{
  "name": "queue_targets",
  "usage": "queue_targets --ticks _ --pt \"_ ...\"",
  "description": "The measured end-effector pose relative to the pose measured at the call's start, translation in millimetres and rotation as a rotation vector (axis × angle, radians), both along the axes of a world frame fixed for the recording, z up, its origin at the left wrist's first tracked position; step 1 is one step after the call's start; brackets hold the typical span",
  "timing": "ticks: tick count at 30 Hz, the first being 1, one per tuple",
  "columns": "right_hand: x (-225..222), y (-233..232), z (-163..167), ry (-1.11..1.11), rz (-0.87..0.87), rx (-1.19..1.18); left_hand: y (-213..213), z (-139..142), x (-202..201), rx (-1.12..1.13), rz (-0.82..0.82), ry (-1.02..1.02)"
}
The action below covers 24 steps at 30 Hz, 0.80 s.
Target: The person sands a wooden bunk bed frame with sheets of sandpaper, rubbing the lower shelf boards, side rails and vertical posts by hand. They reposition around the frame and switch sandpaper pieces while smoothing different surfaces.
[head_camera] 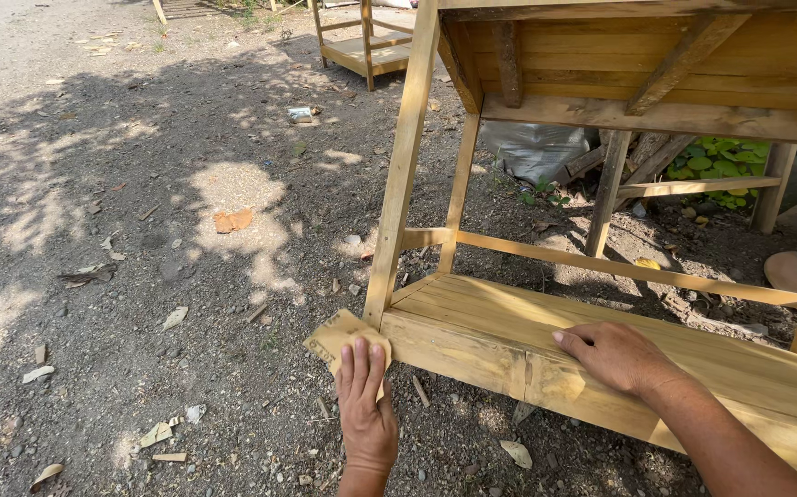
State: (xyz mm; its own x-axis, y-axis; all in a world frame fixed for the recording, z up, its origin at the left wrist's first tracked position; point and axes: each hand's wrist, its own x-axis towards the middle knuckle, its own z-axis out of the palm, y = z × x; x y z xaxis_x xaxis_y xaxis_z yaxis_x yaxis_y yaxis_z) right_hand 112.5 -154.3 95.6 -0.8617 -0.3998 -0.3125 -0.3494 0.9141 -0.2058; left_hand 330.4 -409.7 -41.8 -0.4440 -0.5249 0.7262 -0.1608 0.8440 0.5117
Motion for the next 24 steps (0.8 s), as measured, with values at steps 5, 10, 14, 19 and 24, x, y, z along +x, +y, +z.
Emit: queue_targets --ticks 5,10,14,19,24 --pt "-2 0 -2 0.01 0.019 0.024 -15 13 -16 0.063 -0.047 0.051" --pt "-3 -1 -2 0.033 0.047 0.03 -51 100 -97 -0.055 -0.089 -0.015" --pt "-1 -1 0 0.02 0.023 0.025 -45 95 -86 -0.161 -0.096 0.022" --pt "4 -3 5 0.032 0.031 0.007 -21 37 -22 -0.105 -0.14 -0.033" --pt "11 -5 9 0.016 0.024 0.01 -41 70 -63 -0.171 -0.093 -0.076"
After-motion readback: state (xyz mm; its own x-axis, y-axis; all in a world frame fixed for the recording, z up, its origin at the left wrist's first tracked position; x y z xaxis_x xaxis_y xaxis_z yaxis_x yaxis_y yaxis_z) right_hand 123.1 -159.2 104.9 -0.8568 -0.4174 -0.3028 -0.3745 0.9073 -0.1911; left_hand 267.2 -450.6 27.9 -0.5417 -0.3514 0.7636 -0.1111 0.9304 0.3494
